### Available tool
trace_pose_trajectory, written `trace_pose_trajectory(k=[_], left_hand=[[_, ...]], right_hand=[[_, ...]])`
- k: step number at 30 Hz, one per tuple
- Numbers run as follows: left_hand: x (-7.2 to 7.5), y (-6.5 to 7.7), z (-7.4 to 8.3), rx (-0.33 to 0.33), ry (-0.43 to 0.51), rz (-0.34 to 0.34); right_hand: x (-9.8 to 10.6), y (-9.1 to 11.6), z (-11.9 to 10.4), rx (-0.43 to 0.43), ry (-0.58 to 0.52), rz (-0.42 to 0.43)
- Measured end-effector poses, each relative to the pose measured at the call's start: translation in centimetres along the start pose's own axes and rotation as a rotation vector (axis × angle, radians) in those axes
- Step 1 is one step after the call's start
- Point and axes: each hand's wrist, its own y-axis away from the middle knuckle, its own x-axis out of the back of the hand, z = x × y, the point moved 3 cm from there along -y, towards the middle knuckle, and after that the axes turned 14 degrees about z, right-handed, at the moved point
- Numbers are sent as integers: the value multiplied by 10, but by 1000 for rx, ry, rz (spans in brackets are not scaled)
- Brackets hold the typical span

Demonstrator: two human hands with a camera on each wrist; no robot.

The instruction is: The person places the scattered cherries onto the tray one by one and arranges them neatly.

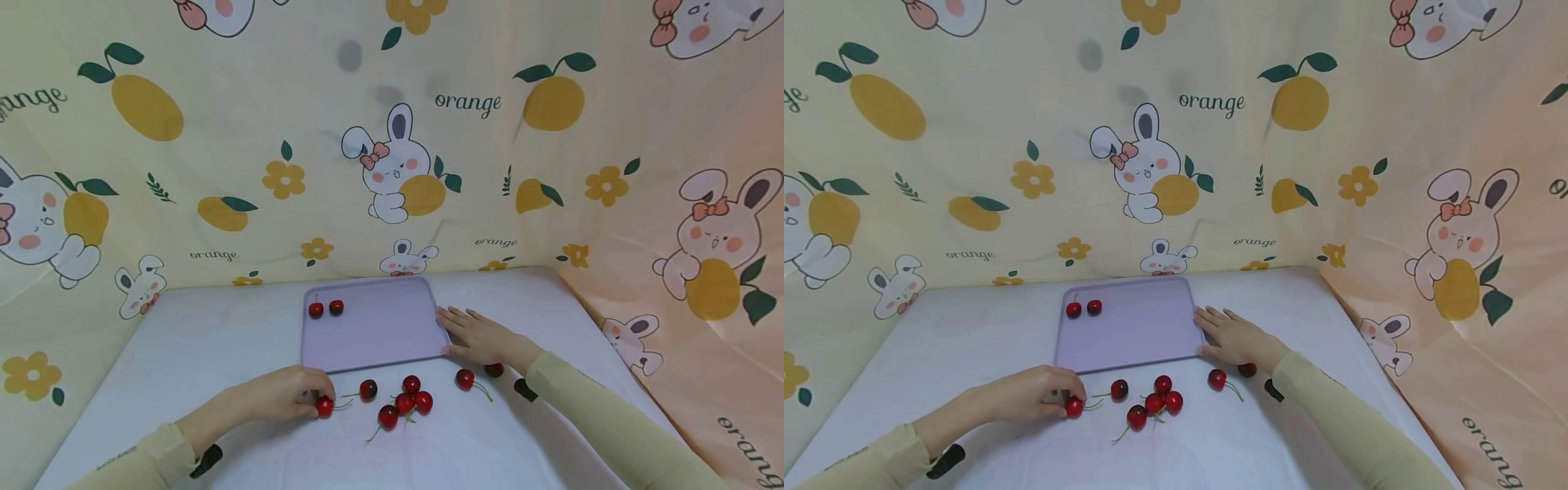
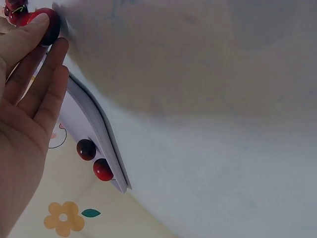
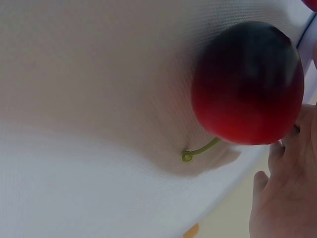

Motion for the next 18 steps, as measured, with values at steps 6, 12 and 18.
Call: trace_pose_trajectory(k=[6, 12, 18], left_hand=[[1, 2, -2, 1, 26, 20], [8, 4, 2, -32, 61, 60], [16, 1, 6, -76, 44, 157]], right_hand=[[0, 0, 0, 7, 5, 1], [0, 1, 1, 2, 4, -1], [0, 0, -1, 0, 6, -1]])
